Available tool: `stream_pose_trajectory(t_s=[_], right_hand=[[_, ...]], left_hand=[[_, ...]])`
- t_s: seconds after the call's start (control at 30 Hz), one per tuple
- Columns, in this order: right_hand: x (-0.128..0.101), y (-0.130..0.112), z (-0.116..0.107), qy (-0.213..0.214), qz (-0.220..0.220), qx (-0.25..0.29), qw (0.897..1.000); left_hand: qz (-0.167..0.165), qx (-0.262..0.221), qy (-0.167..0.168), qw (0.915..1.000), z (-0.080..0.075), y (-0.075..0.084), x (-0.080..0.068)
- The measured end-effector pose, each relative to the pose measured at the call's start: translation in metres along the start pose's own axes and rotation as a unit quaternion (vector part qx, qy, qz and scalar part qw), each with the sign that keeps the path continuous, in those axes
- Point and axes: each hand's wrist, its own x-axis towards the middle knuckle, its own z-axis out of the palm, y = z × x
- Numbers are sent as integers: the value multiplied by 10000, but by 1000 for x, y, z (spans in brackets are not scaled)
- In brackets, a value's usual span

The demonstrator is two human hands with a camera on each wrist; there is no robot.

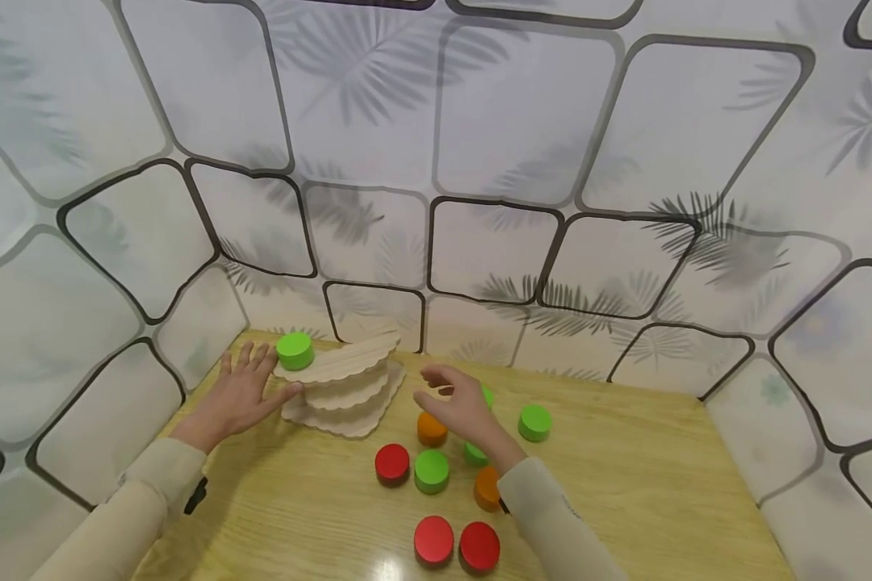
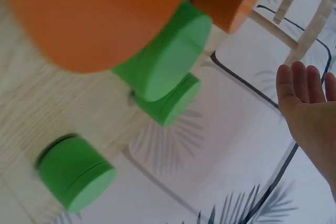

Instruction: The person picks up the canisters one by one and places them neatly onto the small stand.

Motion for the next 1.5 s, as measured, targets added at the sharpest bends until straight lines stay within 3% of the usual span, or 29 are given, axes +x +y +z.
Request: stream_pose_trajectory(t_s=[0.17, 0.8, 1.5], right_hand=[[-13, 13, -10, 106, -71, -116, 9999], [-60, 54, -46, 218, 341, -243, 9989], [-81, 89, -51, 127, 902, -437, 9949]], left_hand=[[17, 9, 58, 10000, 0, -1, 0], [-27, -18, -6, 10000, -1, -2, 0], [38, -26, 33, 10000, 1, 0, 0]])
